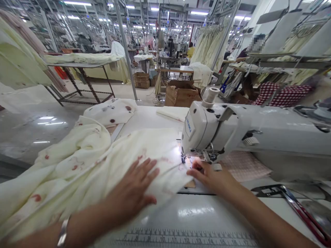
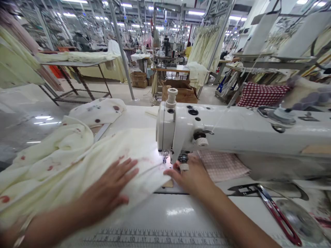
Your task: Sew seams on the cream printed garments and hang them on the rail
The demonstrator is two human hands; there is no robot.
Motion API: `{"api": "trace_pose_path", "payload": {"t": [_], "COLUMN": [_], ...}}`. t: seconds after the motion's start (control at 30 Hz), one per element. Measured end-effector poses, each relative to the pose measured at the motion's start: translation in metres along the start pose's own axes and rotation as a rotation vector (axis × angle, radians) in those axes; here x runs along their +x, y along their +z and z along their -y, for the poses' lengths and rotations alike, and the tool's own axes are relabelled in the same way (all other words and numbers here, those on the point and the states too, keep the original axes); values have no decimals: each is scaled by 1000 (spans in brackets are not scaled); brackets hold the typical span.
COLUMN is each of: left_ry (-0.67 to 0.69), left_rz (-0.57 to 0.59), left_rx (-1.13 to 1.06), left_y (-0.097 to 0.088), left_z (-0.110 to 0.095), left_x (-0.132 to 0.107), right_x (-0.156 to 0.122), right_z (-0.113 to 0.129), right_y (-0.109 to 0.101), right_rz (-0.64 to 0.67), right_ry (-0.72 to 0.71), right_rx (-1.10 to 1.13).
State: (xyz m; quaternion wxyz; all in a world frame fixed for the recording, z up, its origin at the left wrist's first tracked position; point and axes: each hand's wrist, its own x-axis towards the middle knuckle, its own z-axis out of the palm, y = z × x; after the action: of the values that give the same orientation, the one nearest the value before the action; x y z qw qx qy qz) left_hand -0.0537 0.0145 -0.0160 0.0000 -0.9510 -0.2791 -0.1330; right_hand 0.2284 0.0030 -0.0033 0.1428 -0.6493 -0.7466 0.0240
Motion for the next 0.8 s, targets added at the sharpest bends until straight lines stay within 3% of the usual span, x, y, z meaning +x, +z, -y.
{"api": "trace_pose_path", "payload": {"t": [0.07, 0.17, 0.2, 0.23, 0.37, 0.5, 0.63, 0.8], "left_ry": [-1, 103, 157, 128, 17, 24, 25, 20], "left_rz": [-98, 32, 45, 27, -43, -30, -10, 10], "left_rx": [-41, -288, -375, -424, -296, -171, -163, -167], "left_y": [23, 31, 25, 18, -2, 10, 12, 7], "left_z": [-44, -85, -86, -81, -36, -22, -29, -26], "left_x": [-22, -9, 6, 22, 71, 70, 62, 66], "right_x": [-8, -14, -16, -18, -31, -40, -45, -43], "right_z": [10, 12, 11, 11, 20, 22, 5, -3], "right_y": [-3, -9, -12, -15, -22, -9, 2, -3], "right_rz": [3, -53, -90, -133, -239, -125, 4, 81], "right_ry": [-57, -117, -131, -146, -290, -392, -330, -287], "right_rx": [11, -2, -20, -41, -56, -94, -194, -148]}}
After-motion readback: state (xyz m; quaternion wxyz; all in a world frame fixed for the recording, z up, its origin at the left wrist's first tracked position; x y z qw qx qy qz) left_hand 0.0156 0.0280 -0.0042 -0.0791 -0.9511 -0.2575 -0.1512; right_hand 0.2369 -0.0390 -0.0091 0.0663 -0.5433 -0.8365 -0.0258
